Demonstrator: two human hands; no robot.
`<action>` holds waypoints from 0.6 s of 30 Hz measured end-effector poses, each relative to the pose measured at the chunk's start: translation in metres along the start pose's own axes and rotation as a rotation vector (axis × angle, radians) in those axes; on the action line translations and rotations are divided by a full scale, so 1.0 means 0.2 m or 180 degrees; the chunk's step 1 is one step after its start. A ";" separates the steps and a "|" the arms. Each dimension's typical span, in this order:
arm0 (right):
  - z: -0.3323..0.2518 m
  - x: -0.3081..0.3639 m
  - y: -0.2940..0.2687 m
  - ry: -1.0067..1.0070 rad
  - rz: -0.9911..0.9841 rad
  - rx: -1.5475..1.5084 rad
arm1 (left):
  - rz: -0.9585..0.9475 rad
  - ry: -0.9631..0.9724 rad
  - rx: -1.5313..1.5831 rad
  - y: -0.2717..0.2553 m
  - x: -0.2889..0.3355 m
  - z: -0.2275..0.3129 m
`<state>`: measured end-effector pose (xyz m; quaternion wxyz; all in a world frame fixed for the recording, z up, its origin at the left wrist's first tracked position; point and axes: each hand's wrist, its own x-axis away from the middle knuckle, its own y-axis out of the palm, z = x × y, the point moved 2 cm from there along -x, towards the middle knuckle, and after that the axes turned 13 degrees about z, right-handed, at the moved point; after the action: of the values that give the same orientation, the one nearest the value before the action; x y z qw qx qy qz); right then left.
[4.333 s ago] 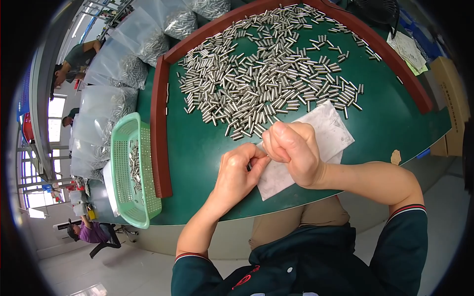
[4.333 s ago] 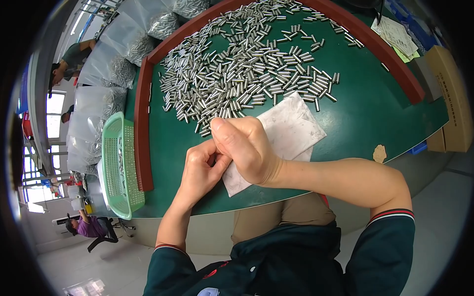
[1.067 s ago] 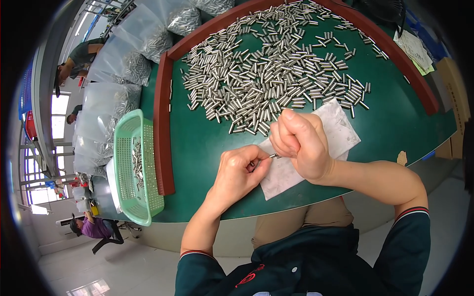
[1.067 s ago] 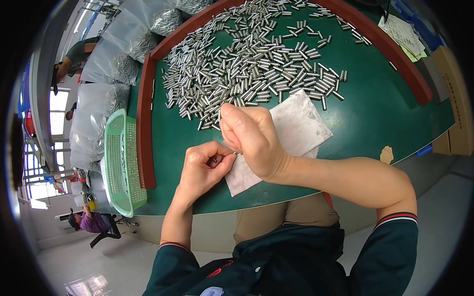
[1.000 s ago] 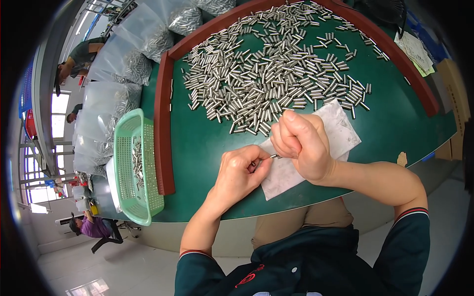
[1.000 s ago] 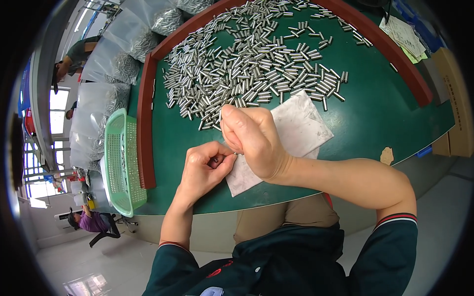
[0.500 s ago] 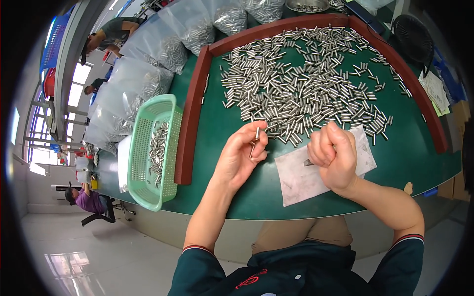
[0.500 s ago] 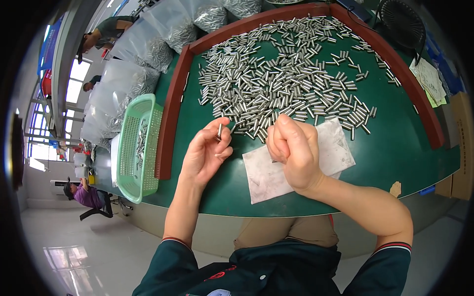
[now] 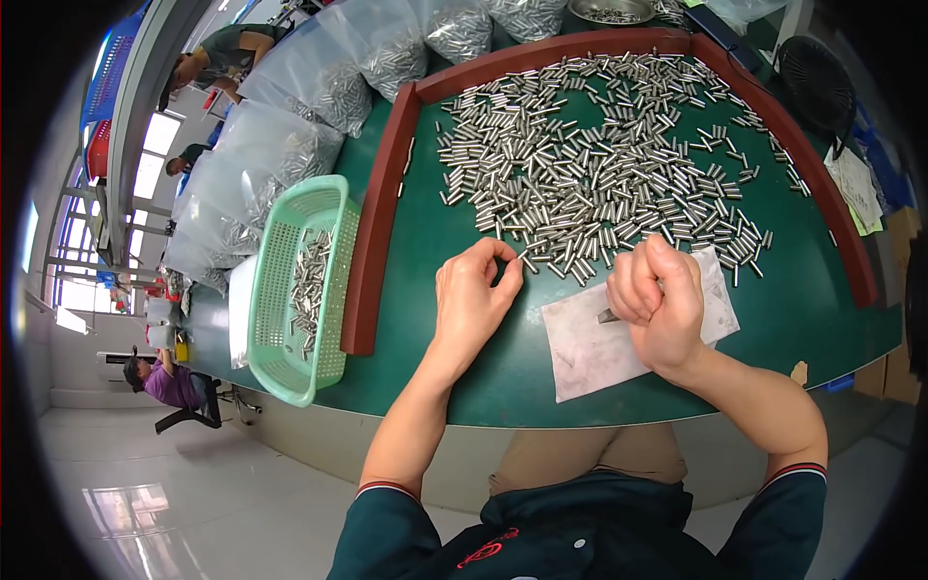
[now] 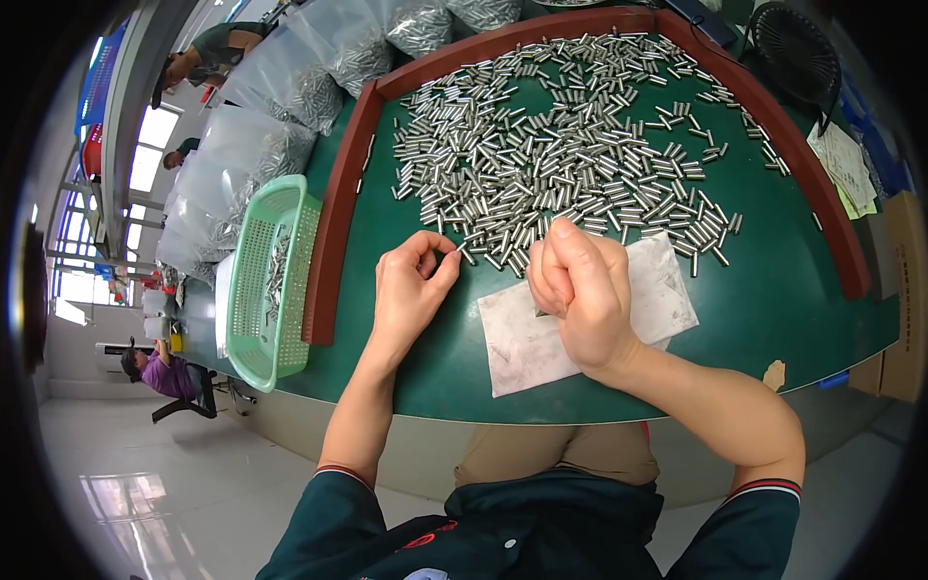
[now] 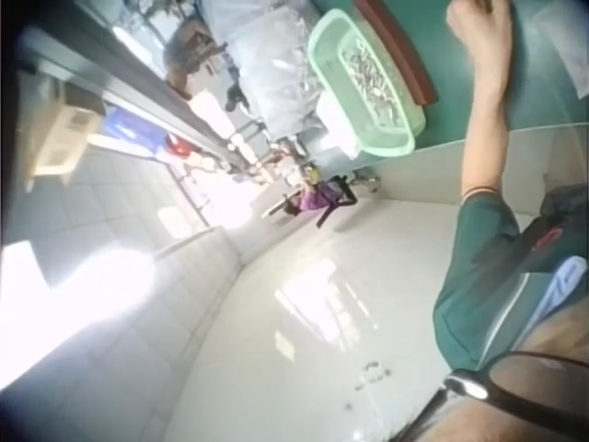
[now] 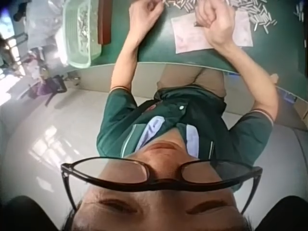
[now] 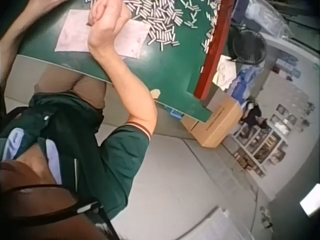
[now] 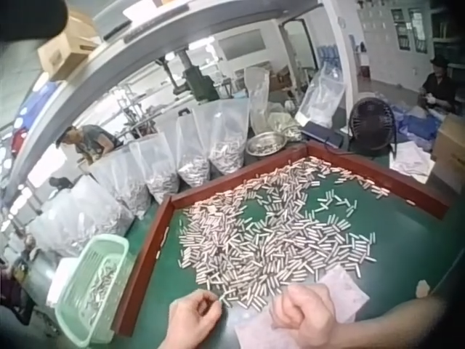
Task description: Assembling small metal pins into sleeves using tweezers at a manufacturing workbench.
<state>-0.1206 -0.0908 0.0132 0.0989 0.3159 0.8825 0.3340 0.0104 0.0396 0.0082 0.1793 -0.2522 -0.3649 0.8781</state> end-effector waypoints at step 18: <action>0.00 0.01 -0.01 0.0135 0.0064 -0.0054 | -0.1021 0.0574 0.0635 0.08 0.19 0.18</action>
<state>-0.1232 -0.0920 0.0117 0.0796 0.3168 0.8783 0.3491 -0.0434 0.0294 0.0063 0.3729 -0.2494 -0.2941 0.8439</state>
